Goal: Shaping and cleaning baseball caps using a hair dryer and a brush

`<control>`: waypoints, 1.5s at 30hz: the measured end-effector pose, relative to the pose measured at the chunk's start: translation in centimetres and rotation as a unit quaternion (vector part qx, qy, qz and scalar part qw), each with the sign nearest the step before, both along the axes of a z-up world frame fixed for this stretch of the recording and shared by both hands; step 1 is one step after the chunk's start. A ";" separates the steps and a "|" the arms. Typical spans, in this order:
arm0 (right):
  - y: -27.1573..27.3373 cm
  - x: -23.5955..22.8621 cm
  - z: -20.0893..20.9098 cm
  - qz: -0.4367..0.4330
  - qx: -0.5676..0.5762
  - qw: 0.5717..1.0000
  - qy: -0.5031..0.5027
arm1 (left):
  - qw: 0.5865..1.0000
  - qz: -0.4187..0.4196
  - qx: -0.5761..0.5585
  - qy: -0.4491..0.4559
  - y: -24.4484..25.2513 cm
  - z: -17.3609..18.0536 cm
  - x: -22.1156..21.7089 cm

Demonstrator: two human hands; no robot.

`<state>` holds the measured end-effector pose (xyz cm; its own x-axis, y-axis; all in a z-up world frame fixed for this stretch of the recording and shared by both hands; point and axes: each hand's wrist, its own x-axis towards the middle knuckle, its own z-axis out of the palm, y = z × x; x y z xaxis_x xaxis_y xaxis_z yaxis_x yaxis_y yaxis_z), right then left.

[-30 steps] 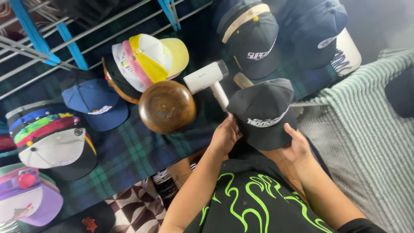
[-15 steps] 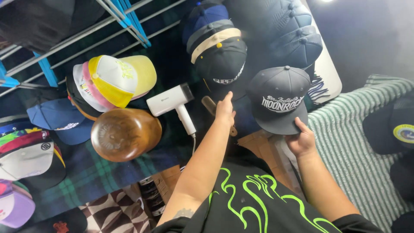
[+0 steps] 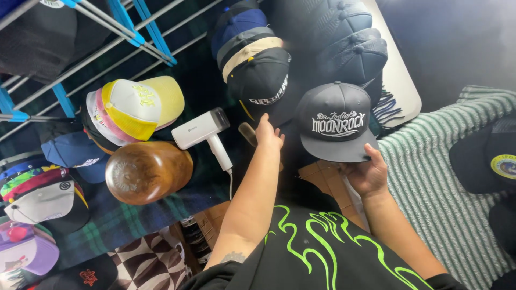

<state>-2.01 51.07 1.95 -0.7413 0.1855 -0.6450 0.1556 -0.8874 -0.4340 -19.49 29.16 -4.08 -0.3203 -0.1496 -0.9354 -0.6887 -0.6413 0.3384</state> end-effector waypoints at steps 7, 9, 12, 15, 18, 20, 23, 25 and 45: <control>0.2 -0.5 4.7 -0.003 -0.016 0.997 0.072 | 0.999 0.024 0.037 0.011 -0.5 0.5 0.5; 0.9 -0.7 4.4 0.003 0.011 0.996 0.091 | 0.996 0.054 0.064 0.021 -0.5 2.3 0.6; 1.0 -0.8 5.2 0.010 0.021 0.994 0.108 | 0.994 0.075 0.064 0.041 -0.5 1.6 0.4; 0.7 -0.6 6.1 0.000 0.027 0.992 0.126 | 0.994 0.048 0.047 0.086 0.2 4.7 1.2; -0.2 -0.9 9.2 -0.004 0.031 0.988 0.150 | 0.988 0.024 -0.006 0.155 0.3 8.1 2.5; 0.4 -0.9 8.1 -0.006 0.038 0.988 0.149 | 0.988 0.019 -0.013 0.154 -1.2 9.4 2.6; 0.6 -1.3 8.0 -0.007 0.050 0.986 0.157 | 0.986 0.006 -0.015 0.164 -4.1 10.2 3.0; 0.5 -1.7 8.0 -0.004 0.052 0.985 0.162 | 0.985 -0.001 -0.011 0.171 -5.9 10.8 3.7; -1.0 -4.1 10.3 0.027 0.028 0.984 0.172 | 0.968 -0.045 0.092 0.227 -6.4 12.8 6.6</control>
<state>-6.07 50.09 12.21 -0.9234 0.1685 -0.3449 0.0369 -0.8553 -0.5168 -12.88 22.76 8.77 -0.7094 0.0547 -0.7027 -0.5518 -0.6635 0.5053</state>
